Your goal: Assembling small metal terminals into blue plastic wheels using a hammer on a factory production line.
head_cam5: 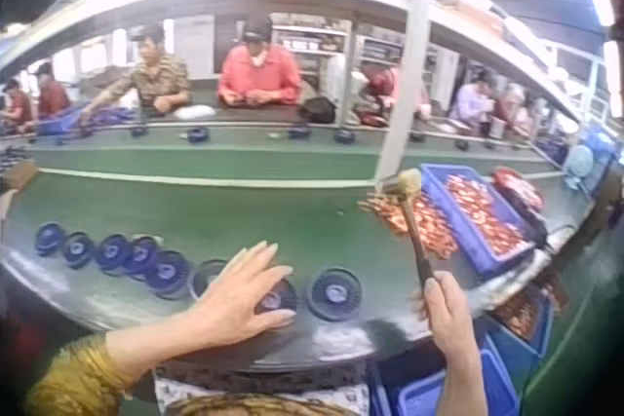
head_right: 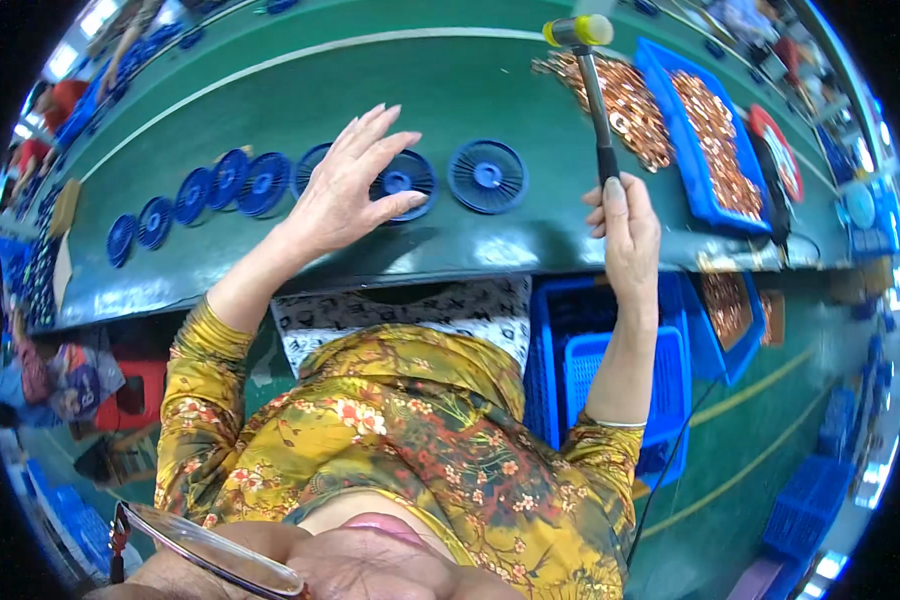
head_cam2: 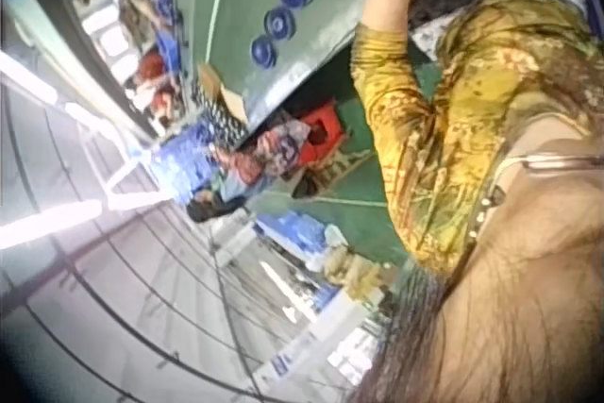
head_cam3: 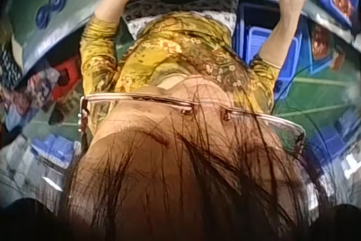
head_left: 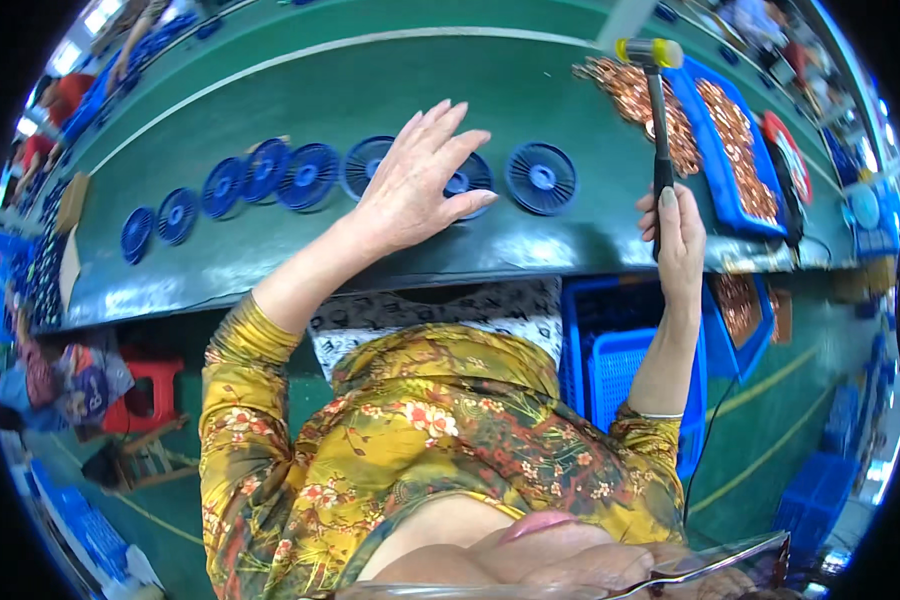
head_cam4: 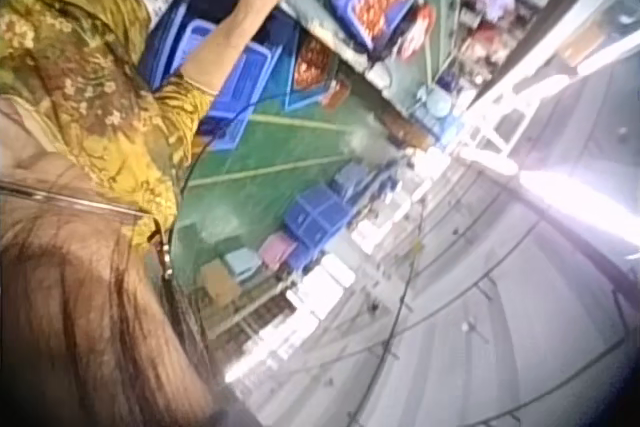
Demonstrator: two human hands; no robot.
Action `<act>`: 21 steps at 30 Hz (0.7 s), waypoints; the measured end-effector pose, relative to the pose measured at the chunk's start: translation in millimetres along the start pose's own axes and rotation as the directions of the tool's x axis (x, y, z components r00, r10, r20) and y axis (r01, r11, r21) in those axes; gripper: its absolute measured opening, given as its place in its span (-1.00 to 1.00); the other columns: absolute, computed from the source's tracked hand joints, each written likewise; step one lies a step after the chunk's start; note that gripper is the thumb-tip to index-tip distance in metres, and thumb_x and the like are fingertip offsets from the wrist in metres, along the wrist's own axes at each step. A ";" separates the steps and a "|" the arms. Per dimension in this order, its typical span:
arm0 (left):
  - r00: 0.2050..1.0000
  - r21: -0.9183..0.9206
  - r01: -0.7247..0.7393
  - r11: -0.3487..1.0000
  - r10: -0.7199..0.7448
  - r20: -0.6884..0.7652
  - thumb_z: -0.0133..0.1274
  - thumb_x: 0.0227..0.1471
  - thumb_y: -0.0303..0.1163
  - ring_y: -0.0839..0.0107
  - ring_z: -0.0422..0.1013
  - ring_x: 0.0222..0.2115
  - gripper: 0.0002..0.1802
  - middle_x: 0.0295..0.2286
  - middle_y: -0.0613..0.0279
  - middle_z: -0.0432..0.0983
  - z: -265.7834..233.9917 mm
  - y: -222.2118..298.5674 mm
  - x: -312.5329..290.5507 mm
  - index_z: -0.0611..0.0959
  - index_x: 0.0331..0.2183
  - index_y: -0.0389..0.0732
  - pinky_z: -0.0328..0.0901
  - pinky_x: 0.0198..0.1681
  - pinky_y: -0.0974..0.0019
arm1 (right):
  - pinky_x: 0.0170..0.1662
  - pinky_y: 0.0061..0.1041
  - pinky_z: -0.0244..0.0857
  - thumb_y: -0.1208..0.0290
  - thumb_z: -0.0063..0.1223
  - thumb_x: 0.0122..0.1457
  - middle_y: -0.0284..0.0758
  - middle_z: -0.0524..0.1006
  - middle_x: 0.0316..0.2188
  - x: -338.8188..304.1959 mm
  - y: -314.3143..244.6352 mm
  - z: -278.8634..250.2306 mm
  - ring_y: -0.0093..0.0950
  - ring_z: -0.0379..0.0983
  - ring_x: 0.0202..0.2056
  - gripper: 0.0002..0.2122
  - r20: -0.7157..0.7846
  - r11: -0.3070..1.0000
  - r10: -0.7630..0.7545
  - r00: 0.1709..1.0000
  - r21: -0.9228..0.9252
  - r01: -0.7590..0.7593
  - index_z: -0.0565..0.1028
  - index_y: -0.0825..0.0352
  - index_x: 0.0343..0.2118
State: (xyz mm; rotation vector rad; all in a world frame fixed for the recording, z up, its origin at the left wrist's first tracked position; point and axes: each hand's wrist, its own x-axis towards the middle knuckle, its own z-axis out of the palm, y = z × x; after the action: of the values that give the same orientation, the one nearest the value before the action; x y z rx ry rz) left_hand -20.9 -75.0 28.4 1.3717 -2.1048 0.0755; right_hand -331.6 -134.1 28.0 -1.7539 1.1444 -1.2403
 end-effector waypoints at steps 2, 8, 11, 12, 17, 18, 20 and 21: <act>0.992 0.001 -0.041 0.999 0.041 0.123 0.22 -0.14 -0.01 -0.02 -0.06 0.23 -0.17 0.16 -0.16 0.08 19.2 6.4 17.7 0.33 0.11 -0.19 -0.14 0.27 -0.02 | -0.55 -0.74 0.13 0.30 -0.26 0.35 -0.46 0.42 -0.55 -30.1 -7.5 -8.5 -0.75 0.22 -0.60 -0.75 0.046 0.993 0.095 0.994 0.069 -0.098 0.41 0.38 -0.19; 0.923 -0.059 -0.049 0.997 0.067 0.380 0.26 -0.24 0.10 0.00 -0.03 0.22 0.15 0.17 -0.17 0.06 66.8 16.9 61.2 0.04 0.23 -0.18 -0.19 0.29 -0.04 | -0.61 -0.80 0.01 0.38 -0.16 0.31 -0.51 0.37 -0.57 -79.0 -14.1 -24.1 -0.81 0.14 -0.63 -0.66 0.025 0.956 0.293 0.956 0.009 -0.293 0.33 0.33 0.11; 0.919 -0.145 -0.010 0.989 0.066 0.389 0.31 -0.28 0.08 -0.05 0.12 0.15 0.22 0.11 -0.18 0.18 71.4 19.1 69.6 -0.02 0.24 -0.18 -0.12 0.28 -0.04 | -0.59 -0.82 0.00 0.43 -0.21 0.31 -0.49 0.39 -0.55 -84.4 -36.5 -30.1 -0.81 0.13 -0.62 -0.65 -0.075 0.994 0.087 0.993 0.066 -0.083 0.30 0.33 0.14; 0.913 -0.160 0.052 0.986 0.018 0.408 0.32 -0.31 0.08 -0.06 0.13 0.14 0.24 0.09 -0.19 0.22 70.8 20.0 69.8 -0.02 0.23 -0.18 -0.11 0.28 -0.03 | -0.58 -0.83 0.00 0.46 -0.22 0.31 -0.47 0.39 -0.53 -83.6 -41.5 -32.5 -0.81 0.12 -0.62 -0.65 -0.078 0.997 0.019 0.997 0.073 -0.013 0.29 0.33 0.15; 0.920 -0.204 0.127 0.971 -0.038 0.391 0.35 -0.39 0.12 -0.10 0.15 0.12 0.36 0.02 -0.17 0.32 76.7 17.3 70.6 -0.11 0.24 -0.18 -0.08 0.29 0.03 | -0.25 -0.37 0.38 0.50 -0.12 0.24 -0.10 0.52 -0.10 -80.1 -17.3 -19.2 -0.28 0.55 -0.26 -0.63 0.153 0.854 0.034 0.988 -0.518 0.051 0.31 0.31 0.13; 0.918 -0.204 0.127 0.971 -0.037 0.394 0.35 -0.39 0.12 -0.10 0.15 0.12 0.36 0.02 -0.17 0.32 78.6 17.1 68.0 -0.11 0.24 -0.18 -0.08 0.29 0.03 | -0.19 -0.28 0.36 0.49 -0.11 0.24 0.02 0.47 -0.14 -74.2 -17.5 -12.6 -0.14 0.49 -0.14 -0.64 0.161 0.815 0.300 0.940 -0.555 -0.165 0.34 0.21 0.11; 0.924 -0.250 0.168 0.954 -0.065 0.376 0.35 -0.40 0.12 -0.14 0.13 0.13 0.39 0.03 -0.16 0.32 78.5 12.9 65.0 -0.14 0.24 -0.20 -0.10 0.29 0.03 | -0.26 -0.38 0.36 0.49 -0.10 0.24 0.03 0.51 -0.29 -66.8 -24.8 -17.9 -0.30 0.56 -0.33 -0.63 0.135 0.818 0.186 0.973 -0.571 -0.078 0.35 0.16 0.12; 0.918 -0.257 0.184 0.949 -0.072 0.390 0.35 -0.39 0.12 -0.12 0.14 0.13 0.40 0.03 -0.16 0.32 78.0 12.1 66.6 -0.17 0.24 -0.21 -0.12 0.30 0.03 | -0.39 -0.53 0.30 0.49 -0.11 0.25 -0.18 0.51 -0.48 -65.7 -28.7 -21.5 -0.55 0.40 -0.52 -0.62 0.107 0.873 0.142 0.984 -0.481 -0.074 0.34 0.16 0.14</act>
State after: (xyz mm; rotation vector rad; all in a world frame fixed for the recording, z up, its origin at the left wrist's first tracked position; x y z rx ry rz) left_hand -85.2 -151.9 3.5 1.4227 -2.2089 -0.5750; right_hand -354.5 -63.6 37.6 -2.0570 1.5347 -0.7910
